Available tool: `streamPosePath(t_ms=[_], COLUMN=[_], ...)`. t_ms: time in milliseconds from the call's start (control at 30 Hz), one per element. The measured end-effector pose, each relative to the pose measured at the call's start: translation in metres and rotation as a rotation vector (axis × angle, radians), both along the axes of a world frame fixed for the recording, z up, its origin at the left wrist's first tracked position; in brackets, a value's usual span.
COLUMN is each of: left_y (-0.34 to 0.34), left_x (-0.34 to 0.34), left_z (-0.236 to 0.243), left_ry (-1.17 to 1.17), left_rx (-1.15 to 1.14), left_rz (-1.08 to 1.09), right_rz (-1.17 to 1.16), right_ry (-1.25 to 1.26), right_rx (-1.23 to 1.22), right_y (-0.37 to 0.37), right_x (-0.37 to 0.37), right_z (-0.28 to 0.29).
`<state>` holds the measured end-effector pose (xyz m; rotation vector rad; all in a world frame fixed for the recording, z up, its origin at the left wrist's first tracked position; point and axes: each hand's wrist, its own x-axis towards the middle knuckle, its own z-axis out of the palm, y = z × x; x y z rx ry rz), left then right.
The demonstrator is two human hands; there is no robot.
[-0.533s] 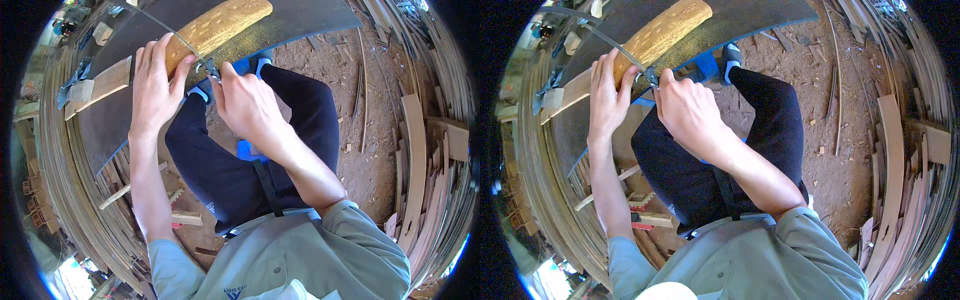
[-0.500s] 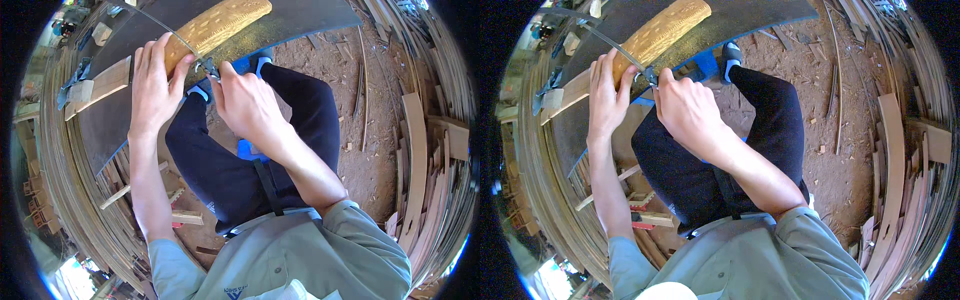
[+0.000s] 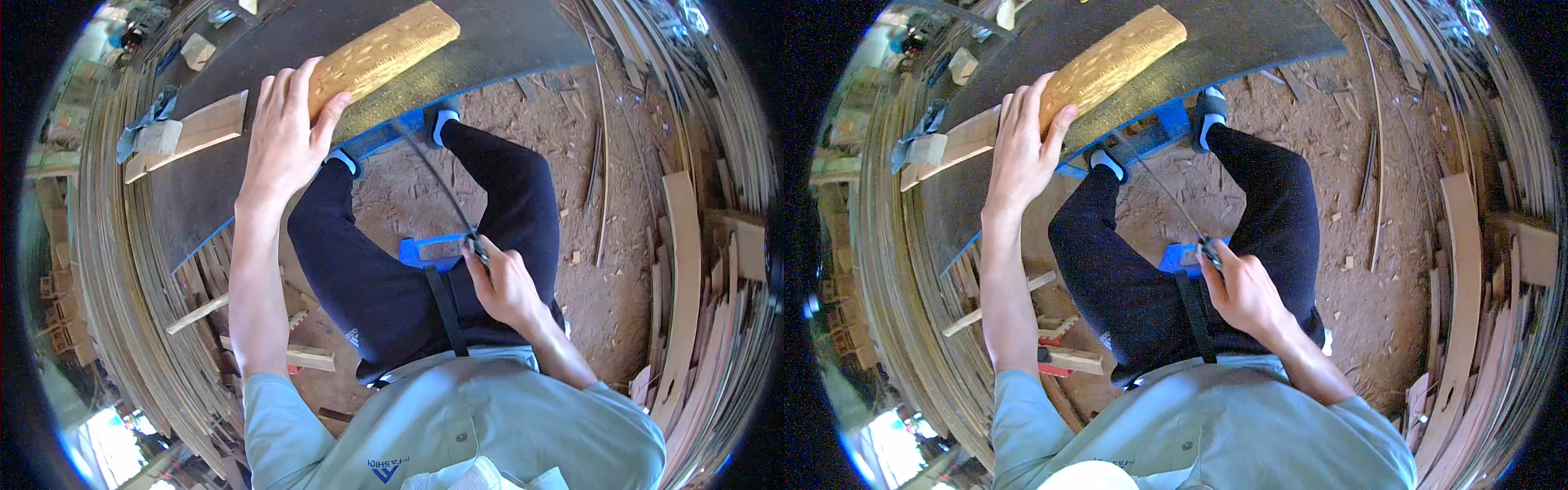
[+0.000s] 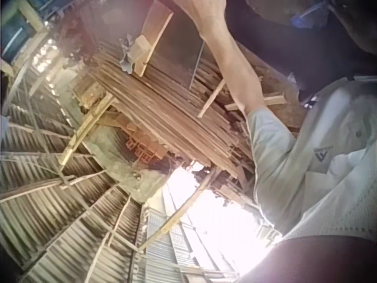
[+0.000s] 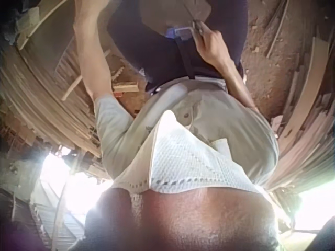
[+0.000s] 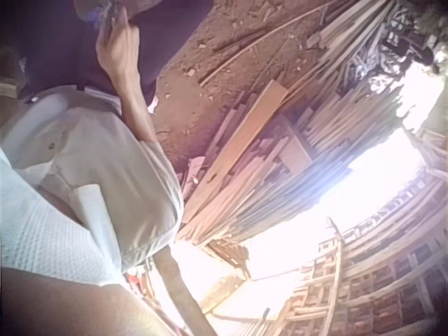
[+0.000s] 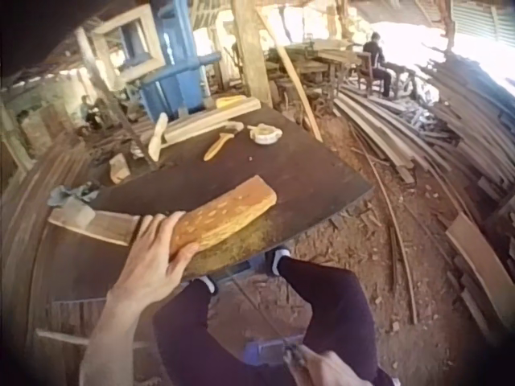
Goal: Sawing a piece of wood with a hand saw.
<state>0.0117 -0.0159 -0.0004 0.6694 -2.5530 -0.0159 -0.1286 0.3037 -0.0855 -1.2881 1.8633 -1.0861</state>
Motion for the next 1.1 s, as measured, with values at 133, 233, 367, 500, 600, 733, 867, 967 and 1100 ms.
streamPosePath(t_ms=[133,233,367,500,600,733,867,967,1100], left_y=[0.002,0.003,0.004,0.002,0.001,0.004,0.004,0.003,0.004], left_x=[0.006,0.004,0.002,0.003,0.004,0.002,0.002,0.002,0.002], left_z=[0.002,0.001,-0.001,-0.002,-0.003,-0.002,-0.003,-0.002,-0.002], left_ry=[0.007,0.025,0.075,0.072,0.080,0.073,0.077,0.072,0.057], left_rx=[0.014,0.050,0.071,0.066,0.037,0.036,0.017,0.018,0.013], left_rz=[-0.047,-0.040,-0.033,-0.059,-0.063,-0.045,-0.032,-0.039,-0.037], right_rz=[0.000,0.008,-0.027,-0.032,-0.035,-0.029,-0.063,-0.073,-0.038], right_ry=[0.031,0.076,0.174,0.212,0.205,0.211,0.271,0.289,0.233], right_rx=[-0.064,-0.147,-0.267,-0.274,-0.255,-0.243,-0.280,-0.261,-0.186], right_y=[-0.028,-0.085,-0.141,-0.165,-0.171,-0.174,-0.176,-0.176,-0.175], right_x=[-0.012,-0.018,-0.008,-0.001,0.002,0.001,0.003,0.004,0.003], right_z=[0.021,0.027,0.036,0.044,0.045,0.045,0.040,0.042,0.048])
